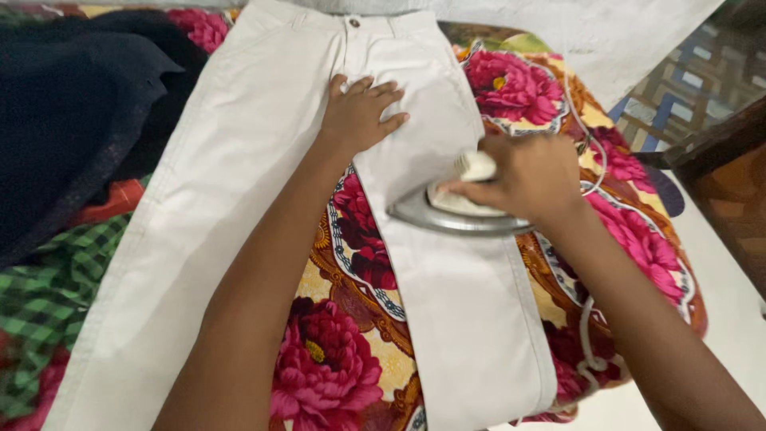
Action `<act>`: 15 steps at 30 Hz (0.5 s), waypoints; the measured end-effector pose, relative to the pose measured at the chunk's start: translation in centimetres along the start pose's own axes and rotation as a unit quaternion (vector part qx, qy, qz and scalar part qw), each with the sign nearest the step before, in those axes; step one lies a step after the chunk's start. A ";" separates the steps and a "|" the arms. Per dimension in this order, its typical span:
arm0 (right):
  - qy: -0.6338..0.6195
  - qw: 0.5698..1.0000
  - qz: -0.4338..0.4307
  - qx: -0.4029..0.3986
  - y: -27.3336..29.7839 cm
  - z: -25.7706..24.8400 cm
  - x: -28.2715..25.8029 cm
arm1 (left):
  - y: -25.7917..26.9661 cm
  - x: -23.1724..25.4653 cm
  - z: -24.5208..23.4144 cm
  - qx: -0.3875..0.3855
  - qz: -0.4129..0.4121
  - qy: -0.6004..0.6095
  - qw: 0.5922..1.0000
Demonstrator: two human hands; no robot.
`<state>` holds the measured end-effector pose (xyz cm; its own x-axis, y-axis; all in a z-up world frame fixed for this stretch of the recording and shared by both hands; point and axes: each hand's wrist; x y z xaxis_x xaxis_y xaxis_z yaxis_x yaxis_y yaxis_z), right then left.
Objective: The person irons a pair of white trousers laid out on a floral-patterned bed. They use a handheld electric iron to smooth the fabric, moving it back and forth along the legs and waist area. The person adjusts the trousers with their hands to ensure even coverage and folds the garment at the end of the process.
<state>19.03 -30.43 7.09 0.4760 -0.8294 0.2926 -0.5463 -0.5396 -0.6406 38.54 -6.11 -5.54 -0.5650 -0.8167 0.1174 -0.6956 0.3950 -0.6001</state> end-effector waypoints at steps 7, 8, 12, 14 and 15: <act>-0.037 0.999 0.000 0.013 4.0 -6.0 -3.3 | -1.6 2.0 2.4 -0.056 -0.017 -0.166 0.984; -0.038 0.999 0.007 0.007 4.5 -6.8 -3.7 | -1.4 2.7 2.2 -0.069 -0.028 -0.188 0.979; 0.001 0.999 0.028 0.022 6.3 -8.4 -4.5 | 2.6 5.6 -0.9 -0.105 -0.040 -0.105 0.988; -0.002 0.999 0.027 0.027 6.9 -8.7 -4.7 | 4.9 7.1 -3.8 -0.163 -0.001 -0.042 0.986; -0.005 0.999 0.026 0.032 6.9 -8.8 -4.8 | 6.3 7.9 -5.5 -0.201 0.010 -0.018 0.979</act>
<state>6.95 -31.46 7.54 0.4549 -0.8543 0.2516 -0.5253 -0.4855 -0.6988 27.23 -7.77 -4.07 -0.5700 -0.8180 0.0770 -0.8067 0.5394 -0.2415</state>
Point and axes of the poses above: each hand's wrist, its own y-axis away from the middle knuckle, its own z-axis out of the palm, x = y × z, and after that the axes turned 8 degrees about x, right-handed
